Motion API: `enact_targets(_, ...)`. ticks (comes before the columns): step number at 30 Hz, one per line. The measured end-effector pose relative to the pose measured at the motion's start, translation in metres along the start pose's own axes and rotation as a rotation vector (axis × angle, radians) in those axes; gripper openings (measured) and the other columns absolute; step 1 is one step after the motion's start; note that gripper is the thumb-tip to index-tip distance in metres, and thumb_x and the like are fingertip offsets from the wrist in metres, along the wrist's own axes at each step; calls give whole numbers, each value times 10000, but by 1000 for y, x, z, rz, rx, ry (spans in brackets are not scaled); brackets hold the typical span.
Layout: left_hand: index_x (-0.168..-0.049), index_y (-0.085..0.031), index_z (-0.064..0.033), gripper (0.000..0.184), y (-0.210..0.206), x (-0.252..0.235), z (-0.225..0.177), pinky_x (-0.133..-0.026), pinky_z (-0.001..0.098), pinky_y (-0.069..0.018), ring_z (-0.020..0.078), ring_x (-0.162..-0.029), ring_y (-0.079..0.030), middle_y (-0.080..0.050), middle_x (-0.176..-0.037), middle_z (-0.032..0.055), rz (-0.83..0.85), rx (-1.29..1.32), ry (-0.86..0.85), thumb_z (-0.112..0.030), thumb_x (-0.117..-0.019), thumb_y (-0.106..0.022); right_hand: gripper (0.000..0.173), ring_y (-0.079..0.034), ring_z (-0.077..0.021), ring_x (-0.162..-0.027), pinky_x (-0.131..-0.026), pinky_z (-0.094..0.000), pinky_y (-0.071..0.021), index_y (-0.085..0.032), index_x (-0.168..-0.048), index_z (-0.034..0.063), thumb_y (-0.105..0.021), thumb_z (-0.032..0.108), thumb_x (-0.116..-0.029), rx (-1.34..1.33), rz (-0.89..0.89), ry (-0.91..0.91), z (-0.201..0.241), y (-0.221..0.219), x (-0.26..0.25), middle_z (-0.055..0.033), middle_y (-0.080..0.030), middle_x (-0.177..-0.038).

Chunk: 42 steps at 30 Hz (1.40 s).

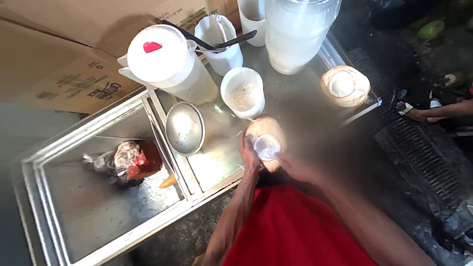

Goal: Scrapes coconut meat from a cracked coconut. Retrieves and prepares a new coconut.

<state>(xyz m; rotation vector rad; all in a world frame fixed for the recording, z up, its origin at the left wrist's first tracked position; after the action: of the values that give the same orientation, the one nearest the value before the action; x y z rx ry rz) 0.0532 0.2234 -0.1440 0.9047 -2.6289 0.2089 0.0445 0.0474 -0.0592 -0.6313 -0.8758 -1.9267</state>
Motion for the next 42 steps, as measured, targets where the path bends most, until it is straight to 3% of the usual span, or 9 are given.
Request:
enact_targets(3,-1453,-516,-50,404,-6,9,-7,-977,425,-534,220,-1133,-639,-629,-1301,172,-50,15,-18,-174,-1111,-342,507,-649,-271,-732,-654,-448,-562,-349,-1603,131,-342,254,-1111,-198,-151,-88,5,-8,-22,-185,-653,-1065)
enact_targets(8,-1414,-560,-75,409,2,0,-5,-876,423,-560,203,-1007,-662,-669,-1167,143,4,-22,-12,-193,-1086,-347,483,-622,-380,-1220,-1038,-587,-478,-414,-1574,126,-390,196,-1097,37,69,62,18,-22,1,-223,-638,-1315)
enact_targets(12,-1450,-524,-68,417,-4,3,-6,-963,429,-535,211,-1127,-635,-630,-1299,157,26,-18,-20,-200,-1100,-342,502,-667,-302,-837,-731,-481,-563,-360,-1600,139,-349,251,-1110,-163,-126,-96,5,-7,-18,-205,-647,-1158)
enact_targets(18,-1409,-545,-46,431,1,-7,-12,-927,422,-548,201,-1076,-645,-648,-1235,152,63,-81,-48,-217,-1094,-306,485,-649,-360,-1154,-1001,-572,-499,-413,-1587,162,-390,235,-1108,-23,92,64,12,-21,3,-216,-645,-1307)
enact_targets(23,-1439,-538,-73,457,-5,-4,-13,-997,438,-523,216,-1171,-627,-629,-1314,159,40,-29,48,-261,-1128,-260,517,-424,-128,-423,-389,-289,-407,-269,-1641,221,-329,276,-1131,-686,-26,-96,3,-24,-22,-38,-522,-723)
enact_targets(28,-1416,-569,-100,463,-2,-10,-8,-968,476,-530,237,-1170,-631,-640,-1316,143,9,-19,141,-283,-1123,-262,508,-653,-327,-1176,-1049,-525,-487,-357,-1615,155,-363,234,-1114,-136,3,148,15,-31,-6,-201,-650,-1324)
enact_targets(33,-1442,-541,-64,467,-6,-4,-15,-1064,467,-465,235,-1278,-567,-584,-1410,153,25,-81,73,-259,-1124,-259,517,-581,-235,-630,-574,-411,-517,-327,-1627,212,-334,290,-1117,-318,-88,-35,3,-22,-23,-152,-633,-951)
enact_targets(37,-1372,-599,-62,443,-3,-8,-14,-976,453,-526,217,-1155,-633,-649,-1295,143,28,-92,52,-247,-1120,-284,508,-649,-362,-1171,-1031,-559,-488,-355,-1611,142,-359,231,-1111,-105,1,106,22,-35,-10,-218,-661,-1273)
enact_targets(42,-1460,-523,-122,518,-4,-14,-8,-1023,475,-496,221,-1251,-580,-584,-1408,120,146,-66,108,-350,-1129,-195,505,-602,-361,-1271,-1069,-574,-464,-367,-1611,197,-366,231,-1107,35,0,25,7,-2,-1,-191,-618,-1384)
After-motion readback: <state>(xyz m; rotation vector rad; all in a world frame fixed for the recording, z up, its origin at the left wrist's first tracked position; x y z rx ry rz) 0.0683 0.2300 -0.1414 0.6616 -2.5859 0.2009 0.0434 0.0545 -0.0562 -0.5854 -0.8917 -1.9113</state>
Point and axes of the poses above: each hand's wrist, its own x-axis away from the middle knuckle, its own y-axis out of the back of the hand, z = x × y, the point moved 9 cm from there along -x, towards the middle knuckle
